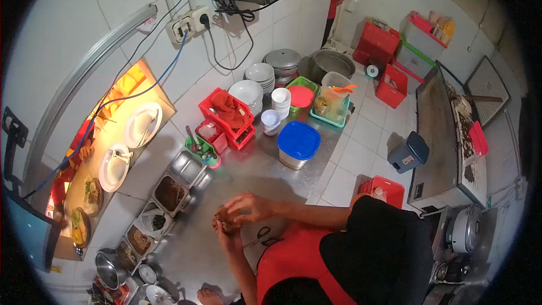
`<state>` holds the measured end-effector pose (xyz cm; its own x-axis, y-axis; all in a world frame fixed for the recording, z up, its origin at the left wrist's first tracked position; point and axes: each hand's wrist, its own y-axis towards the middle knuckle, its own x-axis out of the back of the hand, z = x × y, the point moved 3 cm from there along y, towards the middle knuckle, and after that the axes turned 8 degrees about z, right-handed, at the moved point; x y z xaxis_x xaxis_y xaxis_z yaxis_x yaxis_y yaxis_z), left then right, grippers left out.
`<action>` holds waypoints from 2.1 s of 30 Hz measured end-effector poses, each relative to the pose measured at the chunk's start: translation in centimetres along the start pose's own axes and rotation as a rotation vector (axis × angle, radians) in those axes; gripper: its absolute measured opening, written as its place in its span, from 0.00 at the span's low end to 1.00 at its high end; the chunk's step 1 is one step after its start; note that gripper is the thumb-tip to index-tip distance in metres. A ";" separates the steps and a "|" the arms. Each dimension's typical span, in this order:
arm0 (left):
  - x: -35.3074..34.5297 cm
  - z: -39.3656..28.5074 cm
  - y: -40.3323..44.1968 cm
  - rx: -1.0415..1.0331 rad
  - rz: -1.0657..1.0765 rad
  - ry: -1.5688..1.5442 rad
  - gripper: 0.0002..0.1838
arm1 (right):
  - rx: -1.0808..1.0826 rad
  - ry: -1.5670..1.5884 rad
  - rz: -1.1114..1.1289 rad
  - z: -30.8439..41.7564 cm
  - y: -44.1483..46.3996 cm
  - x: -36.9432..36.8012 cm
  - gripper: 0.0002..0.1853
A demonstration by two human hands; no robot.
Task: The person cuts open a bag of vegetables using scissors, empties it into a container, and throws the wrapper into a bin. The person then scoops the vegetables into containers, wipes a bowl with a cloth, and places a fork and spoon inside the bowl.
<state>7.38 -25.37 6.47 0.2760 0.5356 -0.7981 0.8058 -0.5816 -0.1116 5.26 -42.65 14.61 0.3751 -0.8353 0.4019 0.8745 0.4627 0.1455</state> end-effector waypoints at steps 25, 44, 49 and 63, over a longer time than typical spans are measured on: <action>-0.2 -5.0 -3.5 -0.314 -0.306 -0.058 0.28 | 0.151 -0.048 0.117 3.1 1.4 -6.2 0.31; 2.1 -1.5 -4.6 -0.004 -0.233 0.548 0.18 | -0.385 0.233 -0.273 -7.8 4.5 -3.0 0.13; 7.2 -2.5 -6.8 0.071 -0.768 0.990 0.20 | -0.232 -0.090 -0.474 -8.1 5.0 2.0 0.12; 14.3 4.4 -6.1 0.787 -0.671 1.761 0.52 | -0.339 -0.769 0.201 -18.2 -0.3 -8.2 0.48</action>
<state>4.15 -16.86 -6.87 0.5869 0.3448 0.7325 0.7552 0.0930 -0.6489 7.46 -41.32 -5.18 0.3271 -0.2578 0.9091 0.9046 0.3638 -0.2223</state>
